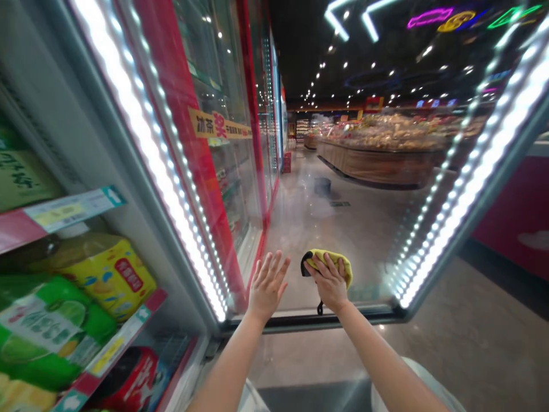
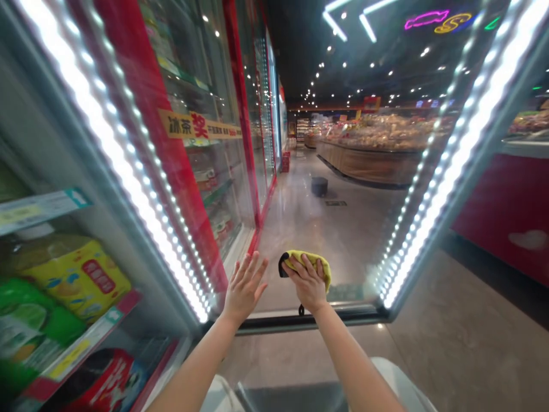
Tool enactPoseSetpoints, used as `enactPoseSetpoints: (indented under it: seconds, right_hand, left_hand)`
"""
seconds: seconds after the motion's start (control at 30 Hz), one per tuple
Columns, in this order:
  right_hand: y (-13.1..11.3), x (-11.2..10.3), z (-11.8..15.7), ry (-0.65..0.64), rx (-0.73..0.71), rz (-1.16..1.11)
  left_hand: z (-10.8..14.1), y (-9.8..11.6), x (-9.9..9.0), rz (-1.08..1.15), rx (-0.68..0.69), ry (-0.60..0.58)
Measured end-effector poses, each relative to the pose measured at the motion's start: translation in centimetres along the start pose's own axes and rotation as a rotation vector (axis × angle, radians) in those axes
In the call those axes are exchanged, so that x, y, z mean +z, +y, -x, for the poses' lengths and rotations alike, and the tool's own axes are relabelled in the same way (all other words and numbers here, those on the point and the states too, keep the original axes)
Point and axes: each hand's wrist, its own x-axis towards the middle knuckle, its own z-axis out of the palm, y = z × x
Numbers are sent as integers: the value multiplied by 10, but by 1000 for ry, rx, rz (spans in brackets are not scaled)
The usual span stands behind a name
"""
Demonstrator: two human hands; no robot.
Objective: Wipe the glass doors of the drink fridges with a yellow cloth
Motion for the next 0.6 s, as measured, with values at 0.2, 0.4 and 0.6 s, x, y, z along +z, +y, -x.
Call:
enactPoseSetpoints:
  seconds: [0.2, 0.4, 0.6]
  right_hand:
    - [-31, 36, 5, 144, 201, 43]
    - [30, 34, 5, 158, 232, 55]
    - [53, 57, 39, 142, 442, 1]
  left_hand:
    - [-5, -5, 19, -83, 18, 129]
    - [-13, -8, 33, -47, 8, 159]
    - [-21, -5, 45, -35, -48, 221]
